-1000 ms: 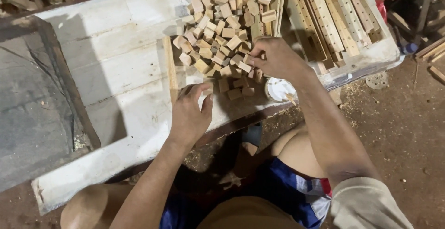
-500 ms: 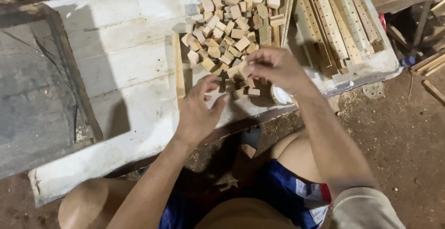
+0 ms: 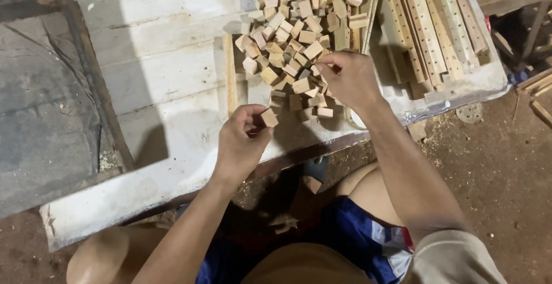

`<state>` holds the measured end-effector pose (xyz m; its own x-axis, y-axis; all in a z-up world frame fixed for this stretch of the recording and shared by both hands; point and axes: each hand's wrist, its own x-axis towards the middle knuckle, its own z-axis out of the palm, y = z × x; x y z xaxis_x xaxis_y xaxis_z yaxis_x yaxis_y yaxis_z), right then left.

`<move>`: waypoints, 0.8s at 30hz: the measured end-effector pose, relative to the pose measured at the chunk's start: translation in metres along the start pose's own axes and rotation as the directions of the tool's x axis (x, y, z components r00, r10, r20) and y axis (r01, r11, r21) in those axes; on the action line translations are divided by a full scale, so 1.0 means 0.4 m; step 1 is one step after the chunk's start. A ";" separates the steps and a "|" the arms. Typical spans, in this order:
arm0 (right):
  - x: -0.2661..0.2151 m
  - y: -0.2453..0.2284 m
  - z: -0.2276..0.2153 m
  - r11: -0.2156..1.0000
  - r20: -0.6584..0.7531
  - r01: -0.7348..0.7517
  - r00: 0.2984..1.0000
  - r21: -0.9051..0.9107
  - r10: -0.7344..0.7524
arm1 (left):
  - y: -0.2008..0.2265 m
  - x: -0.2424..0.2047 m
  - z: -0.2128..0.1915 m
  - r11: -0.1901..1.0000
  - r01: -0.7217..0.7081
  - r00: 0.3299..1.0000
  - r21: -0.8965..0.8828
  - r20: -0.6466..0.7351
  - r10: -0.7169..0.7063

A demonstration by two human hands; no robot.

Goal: The person assembles small wooden blocks by applying glue to their ends and attaching them to longer wooden strips. The person repeatedly picks up blocks, applies glue, and presses them onto strips, then places the assembled pieces into a tray.

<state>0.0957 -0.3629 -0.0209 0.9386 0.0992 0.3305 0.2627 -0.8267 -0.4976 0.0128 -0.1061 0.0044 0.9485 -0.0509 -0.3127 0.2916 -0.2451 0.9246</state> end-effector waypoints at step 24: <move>-0.005 -0.064 -0.095 0.989 0.423 -0.098 0.896 -0.109 0.136 | 0.011 -0.021 -0.035 0.999 -0.026 1.000 -0.034 0.003 0.026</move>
<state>0.0784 -0.3632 0.0216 0.9713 0.2109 -0.1101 0.1431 -0.8877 -0.4377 0.0080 -0.0931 0.0142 0.9553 -0.0600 -0.2895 0.2713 -0.2110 0.9391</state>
